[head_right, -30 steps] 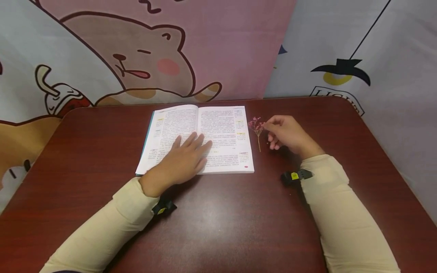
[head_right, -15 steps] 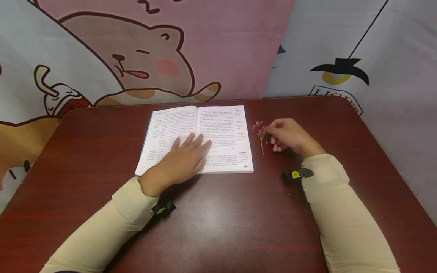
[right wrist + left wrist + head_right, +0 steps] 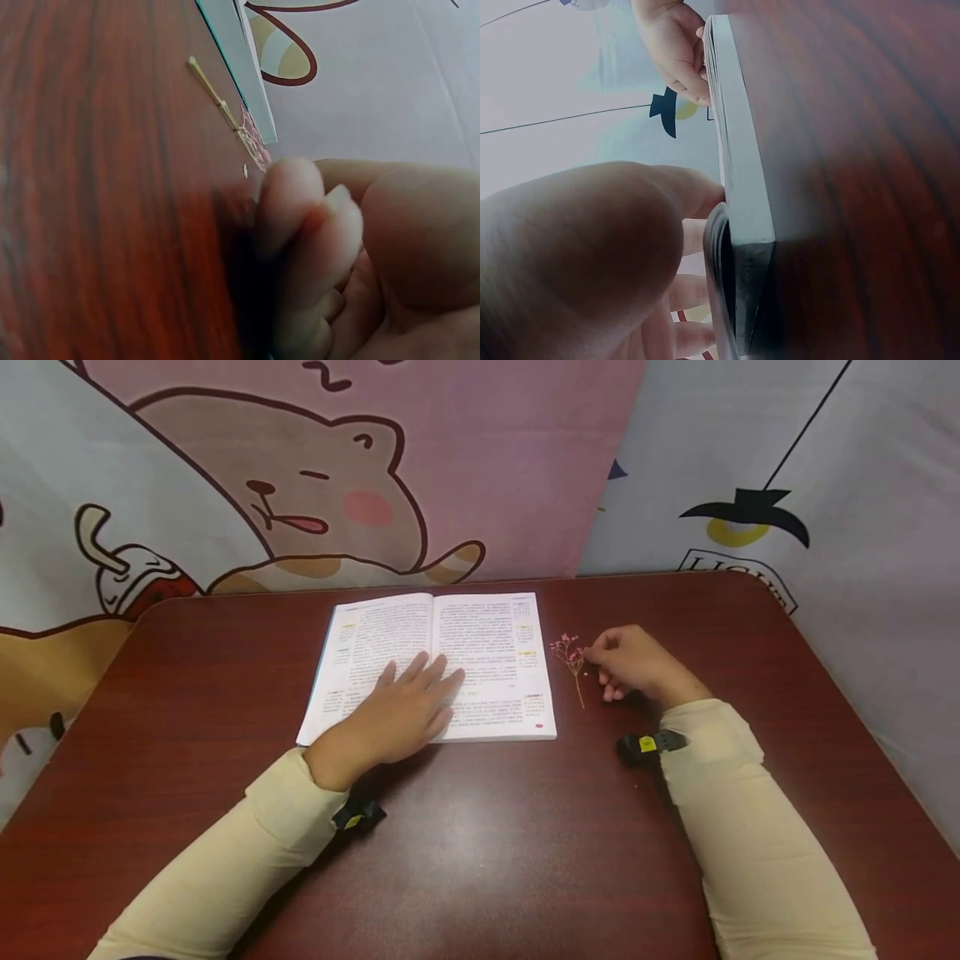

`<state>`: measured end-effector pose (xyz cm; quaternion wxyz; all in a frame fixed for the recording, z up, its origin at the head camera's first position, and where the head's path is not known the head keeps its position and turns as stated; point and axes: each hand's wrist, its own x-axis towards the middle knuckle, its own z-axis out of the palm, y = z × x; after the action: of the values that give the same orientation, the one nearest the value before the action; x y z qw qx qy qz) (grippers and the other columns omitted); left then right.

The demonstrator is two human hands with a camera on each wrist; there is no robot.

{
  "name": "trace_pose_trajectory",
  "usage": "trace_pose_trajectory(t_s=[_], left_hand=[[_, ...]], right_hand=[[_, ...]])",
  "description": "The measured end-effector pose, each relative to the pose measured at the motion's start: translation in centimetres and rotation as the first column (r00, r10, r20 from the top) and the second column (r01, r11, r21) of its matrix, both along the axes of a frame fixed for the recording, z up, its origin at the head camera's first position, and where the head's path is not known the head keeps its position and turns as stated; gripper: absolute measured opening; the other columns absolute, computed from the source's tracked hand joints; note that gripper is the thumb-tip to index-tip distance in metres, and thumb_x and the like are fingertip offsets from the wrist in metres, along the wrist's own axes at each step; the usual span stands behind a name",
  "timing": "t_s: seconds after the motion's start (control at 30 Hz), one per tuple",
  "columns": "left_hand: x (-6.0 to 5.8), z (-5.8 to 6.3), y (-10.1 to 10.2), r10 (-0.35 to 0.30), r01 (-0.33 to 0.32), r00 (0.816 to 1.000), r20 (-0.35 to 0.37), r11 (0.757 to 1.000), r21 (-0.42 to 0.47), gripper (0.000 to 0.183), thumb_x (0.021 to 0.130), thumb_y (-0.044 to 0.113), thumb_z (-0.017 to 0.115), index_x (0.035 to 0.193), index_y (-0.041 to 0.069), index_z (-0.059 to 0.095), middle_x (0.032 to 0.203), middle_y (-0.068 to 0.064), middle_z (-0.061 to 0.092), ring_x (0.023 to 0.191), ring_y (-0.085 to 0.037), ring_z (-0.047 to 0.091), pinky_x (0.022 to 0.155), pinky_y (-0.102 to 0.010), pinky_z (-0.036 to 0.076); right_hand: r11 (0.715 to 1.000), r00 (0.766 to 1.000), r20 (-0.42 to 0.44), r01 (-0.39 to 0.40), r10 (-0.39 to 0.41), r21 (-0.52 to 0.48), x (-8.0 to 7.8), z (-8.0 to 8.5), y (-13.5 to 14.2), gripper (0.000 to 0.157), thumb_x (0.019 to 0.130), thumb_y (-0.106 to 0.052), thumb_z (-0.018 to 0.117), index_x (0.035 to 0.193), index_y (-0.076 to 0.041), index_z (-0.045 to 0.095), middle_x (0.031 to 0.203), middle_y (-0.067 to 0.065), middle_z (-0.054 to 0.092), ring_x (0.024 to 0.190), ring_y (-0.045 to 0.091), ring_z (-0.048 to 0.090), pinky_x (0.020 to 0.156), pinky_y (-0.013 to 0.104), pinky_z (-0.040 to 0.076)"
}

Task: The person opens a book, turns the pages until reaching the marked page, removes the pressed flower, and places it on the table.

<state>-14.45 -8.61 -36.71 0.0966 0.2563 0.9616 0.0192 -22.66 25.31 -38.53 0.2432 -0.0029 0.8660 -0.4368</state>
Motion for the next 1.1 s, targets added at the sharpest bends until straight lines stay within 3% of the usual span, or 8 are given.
trace_pose_trajectory(t_s=[0.17, 0.77, 0.9, 1.1], left_hand=[[0.1, 0.1, -0.1, -0.001, 0.001, 1.0, 0.002, 1.0, 0.01, 0.055, 0.107, 0.037, 0.039, 0.158, 0.021, 0.031, 0.165, -0.012, 0.026, 0.154, -0.034, 0.02, 0.118, -0.066, 0.021], [0.2, 0.8, -0.6, 0.015, -0.015, 1.0, 0.002, 1.0, 0.01, 0.055, 0.107, 0.036, 0.04, 0.158, 0.021, 0.031, 0.165, -0.011, 0.026, 0.155, -0.034, 0.019, 0.119, -0.065, 0.019], [0.1, 0.6, -0.4, 0.009, -0.009, 1.0, 0.006, 0.999, 0.036, 0.054, 0.106, 0.036, 0.041, 0.158, 0.021, 0.032, 0.165, -0.011, 0.027, 0.155, -0.033, 0.02, 0.119, -0.065, 0.019], [0.0, 0.4, -0.4, 0.0, -0.001, 1.0, 0.031, 0.999, 0.037, 0.054, 0.107, 0.036, 0.04, 0.158, 0.022, 0.031, 0.166, -0.01, 0.026, 0.155, -0.032, 0.019, 0.119, -0.063, 0.02]], right_hand=[[0.999, 1.0, -0.026, -0.012, 0.013, 0.048, 0.1, 0.2, -0.3, 0.03, 0.104, -0.027, 0.053, 0.106, 0.003, 0.052, 0.059, 0.002, 0.054, 0.045, 0.014, 0.061, 0.047, 0.033, 0.055], [0.999, 0.998, -0.065, -0.019, 0.021, 0.039, 0.6, 1.3, -1.4, 0.033, 0.103, -0.031, 0.054, 0.103, 0.003, 0.052, 0.061, 0.004, 0.054, 0.047, 0.018, 0.064, 0.049, 0.037, 0.057], [0.999, 0.997, -0.077, -0.022, 0.024, 0.031, 1.3, 2.0, -1.8, 0.033, 0.103, -0.03, 0.053, 0.106, 0.003, 0.053, 0.062, 0.005, 0.055, 0.049, 0.021, 0.065, 0.051, 0.038, 0.058], [0.997, 0.998, -0.031, -0.058, 0.056, -0.048, 2.9, 2.3, -3.7, 0.033, 0.103, -0.028, 0.054, 0.107, 0.005, 0.053, 0.062, 0.005, 0.054, 0.051, 0.022, 0.066, 0.052, 0.038, 0.058]])
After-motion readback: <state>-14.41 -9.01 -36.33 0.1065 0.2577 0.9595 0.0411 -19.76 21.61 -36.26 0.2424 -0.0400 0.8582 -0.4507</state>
